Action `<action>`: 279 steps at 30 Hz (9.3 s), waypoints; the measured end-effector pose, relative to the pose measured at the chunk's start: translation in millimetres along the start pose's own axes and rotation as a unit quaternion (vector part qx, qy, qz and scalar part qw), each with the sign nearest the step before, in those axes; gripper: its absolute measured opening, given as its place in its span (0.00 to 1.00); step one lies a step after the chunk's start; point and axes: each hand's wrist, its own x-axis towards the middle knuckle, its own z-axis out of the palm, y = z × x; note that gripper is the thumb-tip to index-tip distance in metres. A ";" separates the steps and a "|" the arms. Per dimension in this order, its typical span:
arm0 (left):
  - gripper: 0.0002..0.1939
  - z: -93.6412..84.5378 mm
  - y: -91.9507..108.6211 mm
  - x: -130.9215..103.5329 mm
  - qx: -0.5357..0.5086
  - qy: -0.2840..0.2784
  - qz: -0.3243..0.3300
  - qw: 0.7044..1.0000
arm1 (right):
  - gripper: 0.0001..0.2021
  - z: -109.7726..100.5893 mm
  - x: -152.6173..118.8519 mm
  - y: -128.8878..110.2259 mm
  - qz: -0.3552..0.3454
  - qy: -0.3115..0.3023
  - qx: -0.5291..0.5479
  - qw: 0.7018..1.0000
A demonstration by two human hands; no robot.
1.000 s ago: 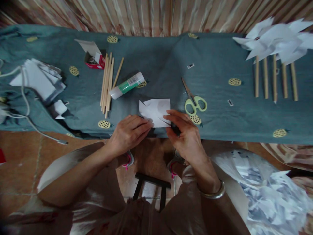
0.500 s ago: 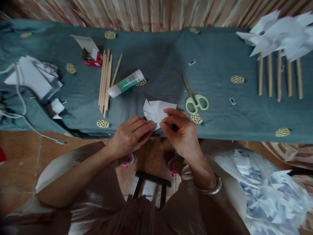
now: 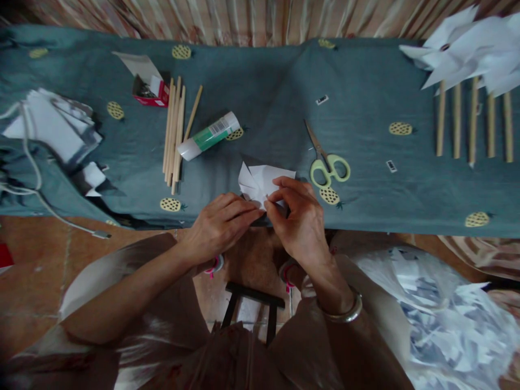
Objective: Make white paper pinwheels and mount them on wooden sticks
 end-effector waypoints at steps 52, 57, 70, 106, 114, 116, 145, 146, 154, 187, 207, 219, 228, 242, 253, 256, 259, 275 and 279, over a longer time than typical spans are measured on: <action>0.07 0.6 0.9 1.6 0.032 -0.003 -0.004 0.999 | 0.17 15.0 -13.1 0.7 -0.107 -0.004 -0.092 0.990; 0.07 -2.4 1.0 3.4 0.020 0.001 -0.003 1.000 | 0.15 25.2 -15.9 -3.8 -0.091 -0.007 -0.113 0.989; 0.08 -3.5 -9.4 4.2 0.046 0.009 -0.006 0.999 | 0.22 3.5 19.6 8.0 -0.037 0.007 -0.083 0.996; 0.09 -10.0 -0.9 5.3 0.077 -0.001 -0.002 0.997 | 0.10 -26.9 -7.6 20.6 0.049 -0.057 0.146 0.987; 0.08 -10.7 2.2 4.2 0.057 -0.015 0.001 0.998 | 0.03 -23.8 -4.1 15.4 0.062 -0.069 0.157 0.983; 0.08 -9.3 2.6 3.6 0.050 -0.016 0.002 0.999 | 0.02 -21.9 -3.5 13.8 0.061 -0.067 0.152 0.984; 0.09 -1.5 8.9 3.5 0.010 -0.023 0.002 1.000 | 0.02 1.1 -6.1 4.3 0.025 0.002 0.003 1.000; 0.09 -1.3 8.8 3.5 0.011 -0.024 0.001 1.000 | 0.03 1.4 -6.0 4.1 0.025 0.004 0.001 1.000; 0.10 -1.0 8.0 4.6 0.010 -0.017 0.001 1.000 | 0.03 1.6 -5.6 0.7 0.024 0.006 -0.007 1.000; 0.10 -0.9 8.2 5.2 -0.001 -0.035 -0.016 0.999 | 0.18 8.4 -25.8 -1.4 -0.039 -0.027 -0.045 0.998; 0.09 0.2 6.3 8.7 0.030 -0.005 -0.007 1.000 | 0.18 -9.9 -8.5 15.1 0.013 -0.026 0.077 0.997; 0.10 -6.6 -24.1 14.7 0.054 0.032 -0.048 0.997 | 0.16 -17.6 -7.8 8.1 0.000 -0.012 0.065 0.998; 0.11 3.3 -2.9 15.7 0.054 -0.026 -0.027 0.998 | 0.14 -15.4 -18.1 2.4 0.027 -0.021 0.091 0.995; 0.11 4.5 -0.7 11.6 0.026 0.017 -0.028 0.999 | 0.05 -16.6 -8.9 3.1 -0.024 0.013 -0.011 1.000; 0.08 4.6 1.9 7.0 -0.011 0.042 -0.051 0.998 | 0.02 -8.2 -0.7 9.2 -0.011 -0.006 0.034 0.999; 0.10 4.0 3.4 5.7 -0.018 0.039 -0.061 0.997 | 0.03 -4.0 -0.8 7.3 -0.029 0.004 0.019 0.999; 0.12 3.2 3.3 4.5 -0.024 0.025 -0.044 0.998 | 0.05 -0.5 -1.9 6.5 -0.049 0.013 -0.001 0.999; 0.10 2.3 3.2 6.0 -0.042 0.009 -0.051 0.998 | 0.03 7.4 -4.4 5.6 -0.070 0.034 -0.054 0.996; 0.10 2.2 3.7 5.9 -0.052 0.014 -0.047 0.997 | 0.05 6.0 -3.6 3.2 -0.054 0.019 -0.046 0.997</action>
